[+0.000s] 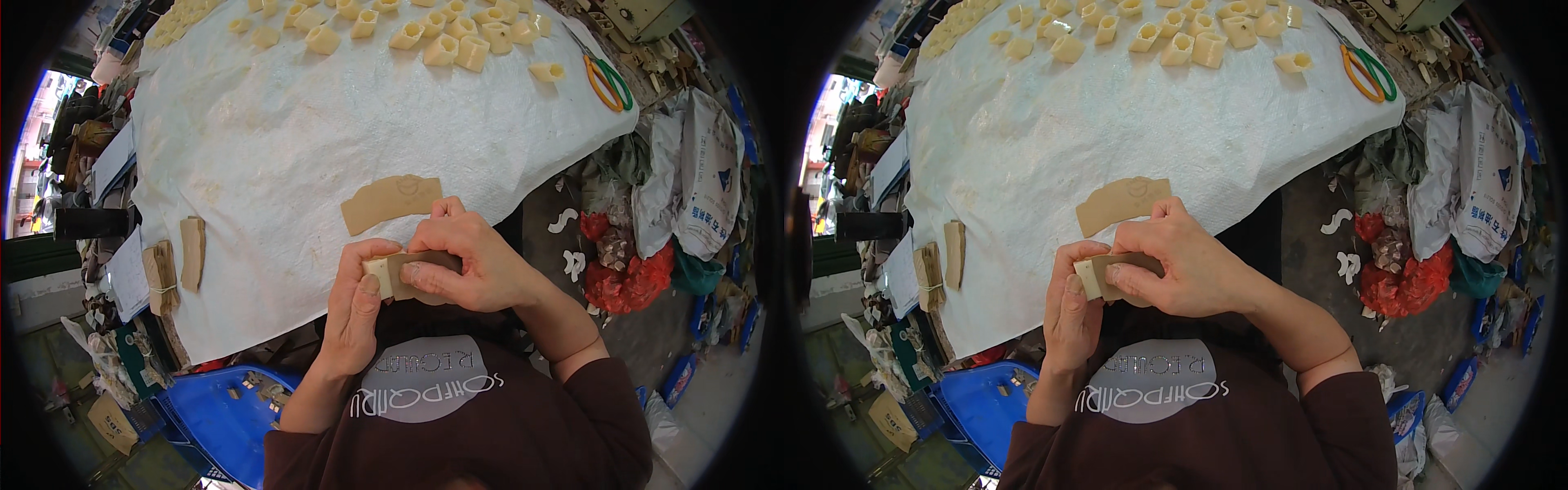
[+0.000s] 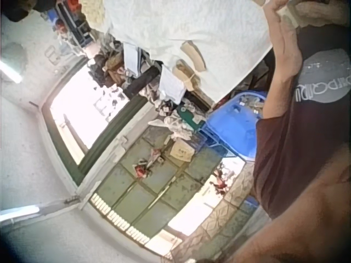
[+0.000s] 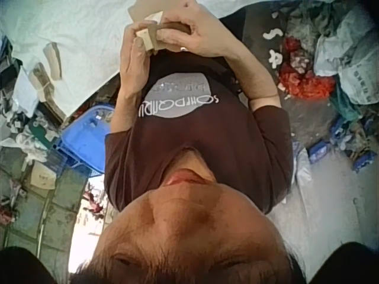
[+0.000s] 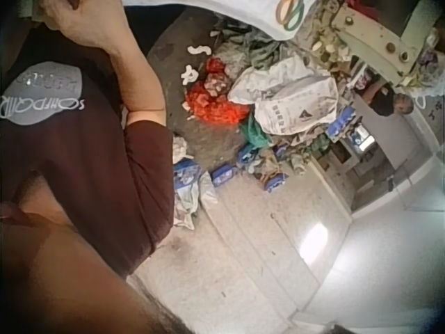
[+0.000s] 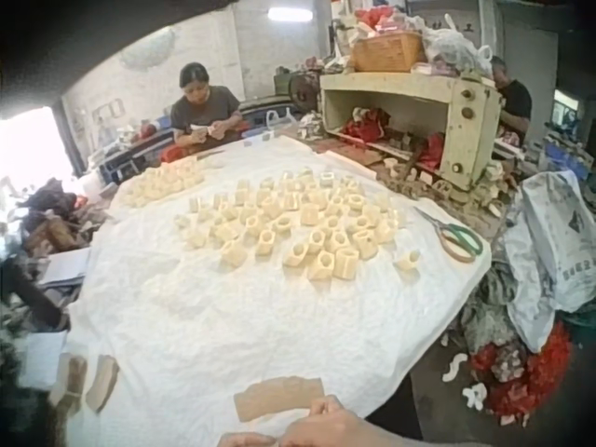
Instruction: The person repeatedly picks up small, hollow, cream-colored plastic components from a white surface and sands their edges using a piece of sandpaper. After sanding, the person places the finished parts back onto the table among other similar items.
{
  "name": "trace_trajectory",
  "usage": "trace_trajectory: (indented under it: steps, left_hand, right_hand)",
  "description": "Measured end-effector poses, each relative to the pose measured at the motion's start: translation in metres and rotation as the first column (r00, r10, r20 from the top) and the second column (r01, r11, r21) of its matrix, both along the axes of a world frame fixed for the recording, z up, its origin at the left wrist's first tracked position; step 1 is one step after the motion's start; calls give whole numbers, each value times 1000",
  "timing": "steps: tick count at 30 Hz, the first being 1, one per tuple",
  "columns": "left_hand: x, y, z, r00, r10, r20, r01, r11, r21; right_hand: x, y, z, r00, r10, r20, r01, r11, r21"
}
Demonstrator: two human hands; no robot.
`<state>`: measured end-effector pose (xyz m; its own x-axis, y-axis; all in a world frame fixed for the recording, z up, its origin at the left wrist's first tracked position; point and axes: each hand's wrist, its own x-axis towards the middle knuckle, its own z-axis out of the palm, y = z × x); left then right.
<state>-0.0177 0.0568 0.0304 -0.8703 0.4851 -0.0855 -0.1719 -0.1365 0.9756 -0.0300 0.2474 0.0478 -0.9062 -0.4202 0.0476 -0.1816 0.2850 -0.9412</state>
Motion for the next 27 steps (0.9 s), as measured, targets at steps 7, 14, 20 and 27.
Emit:
trace_trajectory:
  steps: [7, 14, 20, 27]
  left_hand:
    - [2, 12, 5, 991, 109, -74, -114, 991, -65]
    - [2, 19, 7, 990, 50, -133, -53, 998, -19]
    - [4, 22, -2, 988, 69, -140, -66, 997, 28]
    - [4, 26, -10, 981, 172, -85, -167, 984, 57]
  right_hand:
    - [-4, -5, -4, 884, -196, -424, 245, 968, 63]
    - [-1, -1, -2, 964, -95, -248, 107, 994, 33]
    - [1, -3, -4, 978, -92, -185, 83, 995, -57]
    - [5, -9, -11, 980, -94, -178, 81, 993, -80]
